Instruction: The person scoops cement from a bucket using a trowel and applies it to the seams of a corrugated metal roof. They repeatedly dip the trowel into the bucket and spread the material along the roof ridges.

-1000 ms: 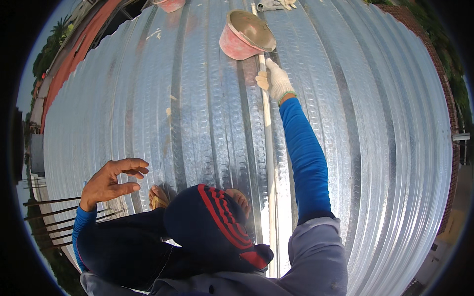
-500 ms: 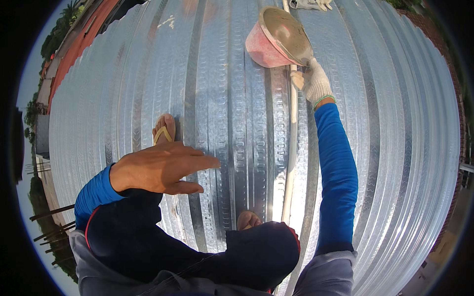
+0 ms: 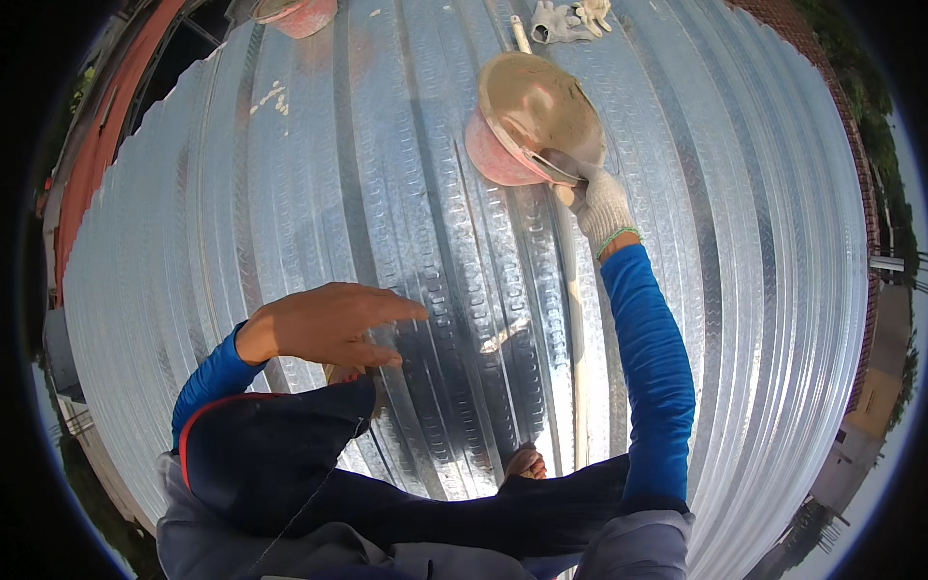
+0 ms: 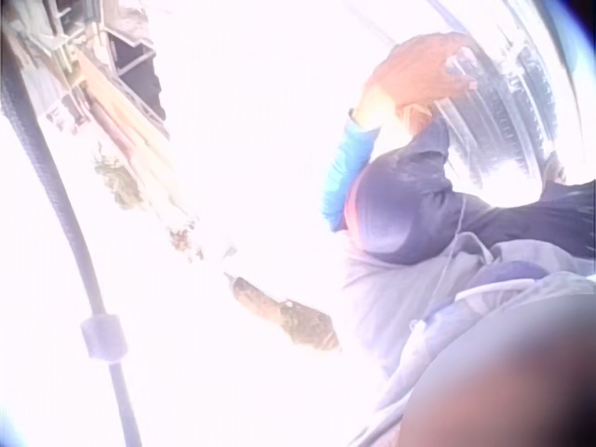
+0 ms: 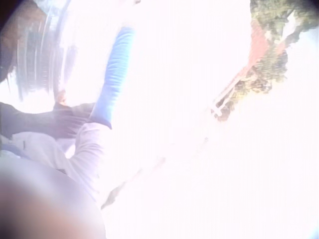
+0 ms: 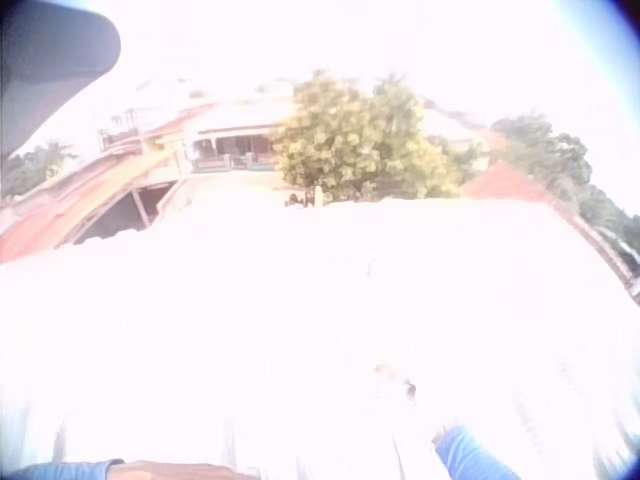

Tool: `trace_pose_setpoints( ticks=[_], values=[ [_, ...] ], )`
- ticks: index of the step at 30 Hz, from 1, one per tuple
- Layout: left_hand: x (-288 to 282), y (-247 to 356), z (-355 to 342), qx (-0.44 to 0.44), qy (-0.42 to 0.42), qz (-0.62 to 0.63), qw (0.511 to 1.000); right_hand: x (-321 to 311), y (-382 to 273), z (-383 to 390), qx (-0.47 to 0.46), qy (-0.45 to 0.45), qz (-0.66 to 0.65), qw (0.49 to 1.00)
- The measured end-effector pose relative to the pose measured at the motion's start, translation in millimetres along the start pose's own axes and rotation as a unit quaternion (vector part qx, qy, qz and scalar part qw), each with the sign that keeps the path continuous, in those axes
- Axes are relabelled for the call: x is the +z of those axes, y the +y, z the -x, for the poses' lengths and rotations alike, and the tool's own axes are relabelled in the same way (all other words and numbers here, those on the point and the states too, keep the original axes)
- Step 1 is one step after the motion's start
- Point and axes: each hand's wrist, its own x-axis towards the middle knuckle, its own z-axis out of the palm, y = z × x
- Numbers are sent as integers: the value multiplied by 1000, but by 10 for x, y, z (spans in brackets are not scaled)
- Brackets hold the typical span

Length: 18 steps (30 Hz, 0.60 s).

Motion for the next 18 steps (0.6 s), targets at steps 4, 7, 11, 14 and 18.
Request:
trace_pose_setpoints(
  ticks=[4, 7, 11, 14, 18],
  values=[
    [-687, -805, 190, -56, 102, -30, 993, -149, -631, 261, -59, 70, 110, 990],
    [-1176, -1301, 400, -30, 208, 72, 975, -393, -1137, 477, -97, 109, 95, 985],
    [-1606, -1848, 657, 18, 334, 154, 930, -610, -1502, 714, -127, 195, 130, 964],
    [-1662, -2260, 784, 13, 391, 228, 892, -548, -1473, 943, -102, 266, 158, 946],
    [-1490, -2647, 1119, -48, 387, 279, 878, -370, -1453, 1320, -57, 292, 180, 938]
  ],
)
